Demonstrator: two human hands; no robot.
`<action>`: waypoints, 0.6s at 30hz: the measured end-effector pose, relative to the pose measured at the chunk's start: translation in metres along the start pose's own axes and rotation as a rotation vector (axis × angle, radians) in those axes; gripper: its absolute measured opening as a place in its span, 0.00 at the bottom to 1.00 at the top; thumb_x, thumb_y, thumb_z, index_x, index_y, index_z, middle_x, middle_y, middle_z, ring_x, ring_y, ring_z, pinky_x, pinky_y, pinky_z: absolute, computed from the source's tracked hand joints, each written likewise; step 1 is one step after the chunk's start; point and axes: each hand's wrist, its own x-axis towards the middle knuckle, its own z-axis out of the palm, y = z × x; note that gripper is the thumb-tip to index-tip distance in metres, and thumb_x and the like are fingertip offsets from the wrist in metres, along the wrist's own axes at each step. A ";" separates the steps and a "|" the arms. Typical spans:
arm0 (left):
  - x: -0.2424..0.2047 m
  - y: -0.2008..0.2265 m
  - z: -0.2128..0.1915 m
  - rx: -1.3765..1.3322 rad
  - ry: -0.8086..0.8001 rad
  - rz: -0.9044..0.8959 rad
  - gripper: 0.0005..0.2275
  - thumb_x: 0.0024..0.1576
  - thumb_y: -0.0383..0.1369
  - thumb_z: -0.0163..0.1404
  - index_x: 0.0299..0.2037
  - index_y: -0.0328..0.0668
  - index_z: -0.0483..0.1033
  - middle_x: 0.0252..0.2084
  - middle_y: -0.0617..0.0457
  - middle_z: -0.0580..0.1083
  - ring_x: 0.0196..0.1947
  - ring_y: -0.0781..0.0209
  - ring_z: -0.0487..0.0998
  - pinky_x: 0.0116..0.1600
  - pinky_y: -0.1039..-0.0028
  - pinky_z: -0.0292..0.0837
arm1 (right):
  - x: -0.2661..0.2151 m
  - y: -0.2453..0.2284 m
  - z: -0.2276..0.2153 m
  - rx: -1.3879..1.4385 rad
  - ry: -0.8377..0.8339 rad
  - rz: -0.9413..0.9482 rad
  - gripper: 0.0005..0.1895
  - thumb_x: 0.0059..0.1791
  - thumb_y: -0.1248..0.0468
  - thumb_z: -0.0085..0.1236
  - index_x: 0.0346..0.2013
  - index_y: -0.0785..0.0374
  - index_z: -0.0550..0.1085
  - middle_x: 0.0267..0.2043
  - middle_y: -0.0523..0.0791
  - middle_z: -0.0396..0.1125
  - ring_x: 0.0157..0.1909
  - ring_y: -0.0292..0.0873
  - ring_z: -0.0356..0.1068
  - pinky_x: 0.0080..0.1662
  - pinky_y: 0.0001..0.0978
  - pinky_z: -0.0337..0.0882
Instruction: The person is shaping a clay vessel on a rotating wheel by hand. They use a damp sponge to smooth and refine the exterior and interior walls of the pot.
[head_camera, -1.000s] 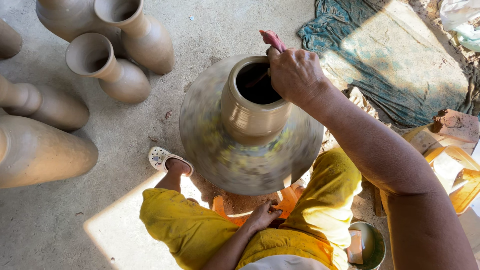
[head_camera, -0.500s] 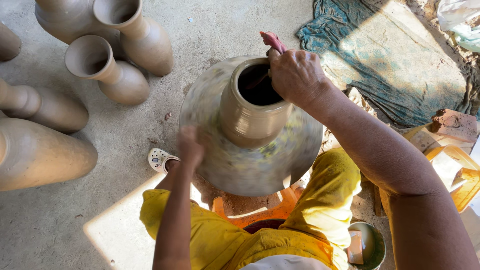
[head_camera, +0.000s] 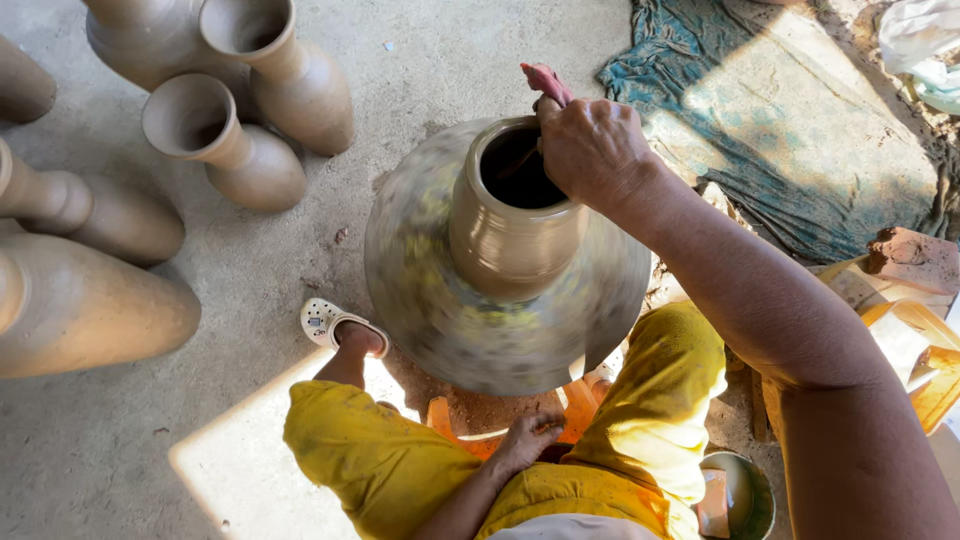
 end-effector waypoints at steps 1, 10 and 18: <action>0.001 -0.001 -0.001 0.026 0.050 0.010 0.25 0.60 0.38 0.55 0.65 0.38 0.64 0.66 0.45 0.68 0.62 0.53 0.72 0.66 0.64 0.69 | 0.001 -0.002 0.000 -0.002 0.015 0.001 0.12 0.57 0.64 0.43 0.44 0.72 0.71 0.26 0.55 0.73 0.27 0.51 0.77 0.27 0.44 0.77; -0.018 0.053 -0.026 0.210 -0.180 -0.150 0.23 0.62 0.41 0.54 0.65 0.44 0.67 0.63 0.45 0.72 0.61 0.52 0.74 0.66 0.61 0.70 | 0.002 -0.002 0.000 -0.008 -0.012 -0.002 0.10 0.56 0.65 0.45 0.42 0.70 0.72 0.27 0.55 0.73 0.30 0.53 0.78 0.29 0.45 0.78; -0.005 0.181 -0.235 0.464 0.574 0.292 0.20 0.60 0.40 0.53 0.62 0.45 0.72 0.57 0.47 0.77 0.54 0.55 0.79 0.59 0.60 0.75 | -0.003 -0.001 -0.005 -0.003 -0.033 -0.003 0.11 0.56 0.65 0.45 0.43 0.71 0.71 0.25 0.55 0.73 0.28 0.53 0.78 0.27 0.46 0.78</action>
